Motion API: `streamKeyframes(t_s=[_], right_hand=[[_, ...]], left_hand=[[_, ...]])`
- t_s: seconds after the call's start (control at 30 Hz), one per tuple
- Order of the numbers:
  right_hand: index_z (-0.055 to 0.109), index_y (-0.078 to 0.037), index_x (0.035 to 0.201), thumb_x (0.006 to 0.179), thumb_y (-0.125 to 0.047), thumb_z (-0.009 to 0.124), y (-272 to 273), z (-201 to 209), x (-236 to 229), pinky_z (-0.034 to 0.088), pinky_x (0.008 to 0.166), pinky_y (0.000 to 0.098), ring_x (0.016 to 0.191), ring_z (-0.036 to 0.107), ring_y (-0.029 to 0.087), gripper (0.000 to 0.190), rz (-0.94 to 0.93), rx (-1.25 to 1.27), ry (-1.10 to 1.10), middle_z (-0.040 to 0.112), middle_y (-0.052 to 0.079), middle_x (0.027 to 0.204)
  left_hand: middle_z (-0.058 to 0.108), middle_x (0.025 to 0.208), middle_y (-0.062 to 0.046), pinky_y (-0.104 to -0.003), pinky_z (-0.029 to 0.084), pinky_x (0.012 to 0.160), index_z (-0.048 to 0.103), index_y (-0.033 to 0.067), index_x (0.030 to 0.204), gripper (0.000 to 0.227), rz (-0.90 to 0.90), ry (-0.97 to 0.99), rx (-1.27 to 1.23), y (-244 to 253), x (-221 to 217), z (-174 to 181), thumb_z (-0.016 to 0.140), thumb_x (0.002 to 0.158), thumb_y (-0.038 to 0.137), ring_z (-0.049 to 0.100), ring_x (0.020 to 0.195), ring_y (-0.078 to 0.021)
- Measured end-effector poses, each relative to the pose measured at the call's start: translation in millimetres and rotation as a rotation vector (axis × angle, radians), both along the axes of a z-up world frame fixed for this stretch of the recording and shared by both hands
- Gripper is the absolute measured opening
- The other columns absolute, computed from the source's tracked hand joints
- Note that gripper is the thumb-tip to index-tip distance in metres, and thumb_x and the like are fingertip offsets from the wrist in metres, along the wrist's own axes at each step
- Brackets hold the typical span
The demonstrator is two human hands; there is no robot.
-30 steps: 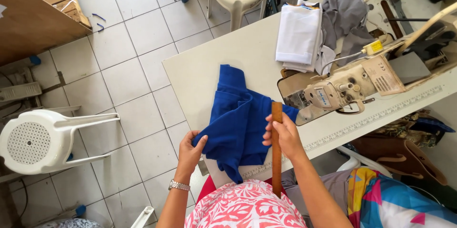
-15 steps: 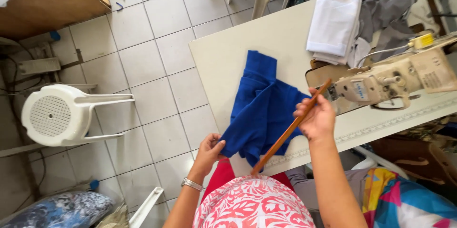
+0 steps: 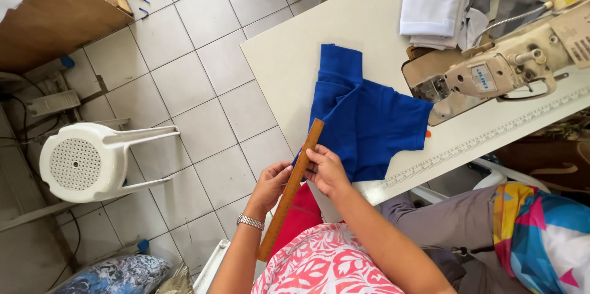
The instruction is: Measuring and preparing blue fabric pieces using a wooden ruler at a sewing workstation
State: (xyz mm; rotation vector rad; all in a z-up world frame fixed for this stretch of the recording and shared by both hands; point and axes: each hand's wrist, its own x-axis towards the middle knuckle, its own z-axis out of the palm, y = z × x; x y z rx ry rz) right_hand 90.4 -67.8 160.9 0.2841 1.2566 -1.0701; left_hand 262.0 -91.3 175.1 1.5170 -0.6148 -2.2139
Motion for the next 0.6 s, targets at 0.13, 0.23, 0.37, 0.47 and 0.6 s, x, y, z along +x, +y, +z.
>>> streamKeyframes(t_s=[0.13, 0.23, 0.37, 0.47, 0.6], right_hand=[[0.07, -0.012, 0.113, 0.096, -0.017, 0.073, -4.9, 6.0, -4.8, 0.066, 0.067, 0.0411, 0.077, 0.076, 0.025, 0.018, -0.022, -0.008, 0.049, 0.073, 0.009, 0.093], [0.07, -0.012, 0.113, 0.096, -0.017, 0.074, -5.7, 10.0, -5.7, 0.067, 0.067, 0.0399, 0.078, 0.077, 0.024, 0.019, -0.032, -0.01, 0.069, 0.074, 0.009, 0.094], [0.071, -0.01, 0.111, 0.094, -0.017, 0.077, -8.3, 15.1, -5.0, 0.066, 0.066, 0.038, 0.073, 0.075, 0.021, 0.019, -0.043, -0.001, 0.095, 0.072, 0.006, 0.087], [0.072, -0.01, 0.11, 0.093, -0.018, 0.077, -10.5, 12.1, -6.0, 0.066, 0.065, 0.037, 0.071, 0.075, 0.021, 0.019, -0.037, 0.005, 0.099, 0.072, 0.006, 0.086], [0.072, -0.01, 0.109, 0.093, -0.018, 0.078, -12.4, 14.7, -8.6, 0.067, 0.065, 0.0375, 0.071, 0.075, 0.02, 0.018, -0.029, 0.004, 0.108, 0.072, 0.005, 0.086]], left_hand=[[0.074, 0.087, -0.008, -0.031, 0.062, 0.064, 0.074, 0.0025, 0.116, 0.023, -0.029, -0.01, -0.004, -3.6, -3.8, 24.4, 0.069, 0.096, 0.014, 0.072, 0.073, -0.0165], [0.076, 0.087, -0.009, -0.03, 0.061, 0.065, 0.074, 0.0024, 0.114, 0.021, -0.059, -0.018, -0.019, -6.6, -4.6, 31.3, 0.068, 0.096, 0.011, 0.071, 0.073, -0.0167], [0.075, 0.086, -0.008, -0.028, 0.059, 0.064, 0.073, 0.003, 0.112, 0.019, -0.078, -0.029, -0.031, -9.5, -6.4, 36.4, 0.068, 0.096, 0.01, 0.07, 0.072, -0.015], [0.075, 0.087, -0.008, -0.028, 0.058, 0.063, 0.071, 0.0022, 0.113, 0.02, -0.078, -0.001, -0.039, -11.8, -7.8, 36.2, 0.067, 0.096, 0.009, 0.07, 0.072, -0.0163], [0.076, 0.086, -0.008, -0.027, 0.058, 0.062, 0.071, 0.0016, 0.112, 0.018, -0.108, -0.004, -0.06, -15.8, -6.9, 31.5, 0.066, 0.097, 0.009, 0.071, 0.071, -0.0163]])
